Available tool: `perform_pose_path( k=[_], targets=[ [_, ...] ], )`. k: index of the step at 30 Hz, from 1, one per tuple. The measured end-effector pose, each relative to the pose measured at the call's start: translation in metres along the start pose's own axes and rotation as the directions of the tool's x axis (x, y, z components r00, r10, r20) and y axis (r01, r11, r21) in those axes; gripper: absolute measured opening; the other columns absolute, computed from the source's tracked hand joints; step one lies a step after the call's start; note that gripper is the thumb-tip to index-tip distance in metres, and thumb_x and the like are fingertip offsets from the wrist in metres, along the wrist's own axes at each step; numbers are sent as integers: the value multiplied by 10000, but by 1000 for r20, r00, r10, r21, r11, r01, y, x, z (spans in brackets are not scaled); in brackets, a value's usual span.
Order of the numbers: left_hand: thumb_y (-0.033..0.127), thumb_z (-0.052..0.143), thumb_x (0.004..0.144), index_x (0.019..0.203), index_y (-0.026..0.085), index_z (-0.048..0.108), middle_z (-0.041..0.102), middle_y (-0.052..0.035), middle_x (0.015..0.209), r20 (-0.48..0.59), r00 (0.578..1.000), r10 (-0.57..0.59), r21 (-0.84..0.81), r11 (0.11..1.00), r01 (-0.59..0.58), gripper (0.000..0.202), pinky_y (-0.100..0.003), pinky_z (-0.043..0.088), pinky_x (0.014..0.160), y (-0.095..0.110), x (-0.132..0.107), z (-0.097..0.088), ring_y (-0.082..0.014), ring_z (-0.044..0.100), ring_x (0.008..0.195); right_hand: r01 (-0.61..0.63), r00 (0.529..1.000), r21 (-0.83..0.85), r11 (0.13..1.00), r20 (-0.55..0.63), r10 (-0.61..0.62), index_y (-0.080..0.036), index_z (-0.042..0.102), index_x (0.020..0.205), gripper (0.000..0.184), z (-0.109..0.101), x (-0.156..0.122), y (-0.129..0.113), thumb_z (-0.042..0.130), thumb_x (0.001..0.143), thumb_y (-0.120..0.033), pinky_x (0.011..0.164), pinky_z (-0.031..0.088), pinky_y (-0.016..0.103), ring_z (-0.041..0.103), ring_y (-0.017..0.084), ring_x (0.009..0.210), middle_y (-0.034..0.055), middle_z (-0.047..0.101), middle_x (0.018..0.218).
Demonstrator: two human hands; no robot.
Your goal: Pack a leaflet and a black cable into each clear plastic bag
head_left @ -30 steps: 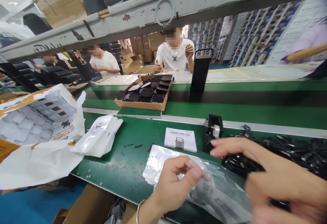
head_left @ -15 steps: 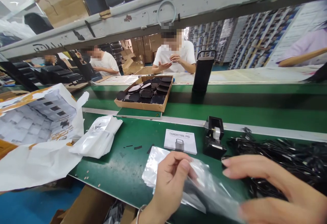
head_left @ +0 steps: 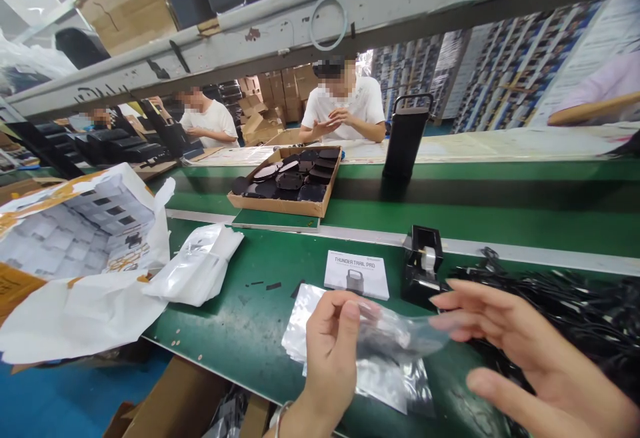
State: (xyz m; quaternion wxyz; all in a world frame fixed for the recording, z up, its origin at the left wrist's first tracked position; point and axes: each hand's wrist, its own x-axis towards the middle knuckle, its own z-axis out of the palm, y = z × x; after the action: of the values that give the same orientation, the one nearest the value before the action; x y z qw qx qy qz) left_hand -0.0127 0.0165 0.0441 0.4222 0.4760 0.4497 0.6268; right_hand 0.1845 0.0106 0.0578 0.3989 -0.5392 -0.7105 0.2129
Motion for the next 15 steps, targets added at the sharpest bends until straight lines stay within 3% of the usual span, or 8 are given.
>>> perform_pose_path(
  k=[2, 4, 6, 8, 11, 13, 15],
  targets=[
    [469, 531, 869, 720, 174, 613, 669, -26, 676, 18, 1000, -10, 17, 1000, 10, 340, -257, 493, 652, 0, 3, -1, -158, 622, 663, -88, 990, 97, 991, 122, 76, -336, 531, 1186, 437, 10, 1, 0, 609, 763, -413, 733, 571, 311, 669, 226, 877, 36, 688, 1030],
    [473, 544, 860, 681, 177, 599, 654, -12, 627, -6, 1000, -8, 45, 999, 9, 350, -251, 485, 639, -2, 5, -2, -150, 614, 630, -152, 972, 90, 984, 196, 132, -273, 651, 903, 202, 17, 6, -3, 572, 800, -427, 666, 559, 293, 664, 216, 766, 20, 699, 842],
    [489, 537, 859, 660, 181, 584, 651, -5, 598, -46, 999, -5, 43, 999, 7, 369, -254, 485, 643, -5, 8, -4, -149, 621, 615, -169, 965, 74, 983, 216, 150, -242, 638, 701, 272, 20, 11, -8, 517, 843, -440, 590, 531, 259, 637, 187, 653, 7, 672, 704],
    [530, 554, 831, 755, 180, 601, 687, -19, 671, -17, 1000, -25, -32, 999, 24, 361, -268, 494, 675, -8, 11, -7, -162, 647, 661, -158, 973, 93, 983, 183, 139, -239, 635, 682, 293, 20, 15, -11, 514, 841, -452, 544, 515, 243, 620, 177, 613, 1, 659, 666],
    [521, 739, 663, 998, 183, 593, 721, -53, 830, 184, 971, -151, -111, 979, 173, 498, -280, 501, 700, -11, 17, -12, -190, 661, 763, -177, 979, 125, 976, 126, 162, -243, 643, 684, 284, 21, 17, -12, 535, 821, -467, 494, 503, 245, 599, 177, 576, 3, 648, 635],
    [427, 808, 602, 935, 165, 625, 720, -53, 786, 263, 928, -263, -46, 958, 284, 461, -270, 494, 685, -12, 21, -15, -185, 651, 742, -216, 973, 159, 963, 113, 200, -243, 649, 689, 284, 23, 17, -9, 551, 810, -481, 486, 507, 250, 592, 174, 556, 4, 646, 624],
    [350, 783, 641, 748, 148, 656, 704, -43, 697, 258, 913, -317, 27, 947, 321, 263, -259, 482, 670, -12, 24, -16, -166, 632, 689, -250, 963, 203, 947, 157, 221, -238, 670, 767, 259, 26, 15, -2, 575, 798, -477, 539, 543, 263, 632, 186, 612, 15, 683, 689]
  ],
)
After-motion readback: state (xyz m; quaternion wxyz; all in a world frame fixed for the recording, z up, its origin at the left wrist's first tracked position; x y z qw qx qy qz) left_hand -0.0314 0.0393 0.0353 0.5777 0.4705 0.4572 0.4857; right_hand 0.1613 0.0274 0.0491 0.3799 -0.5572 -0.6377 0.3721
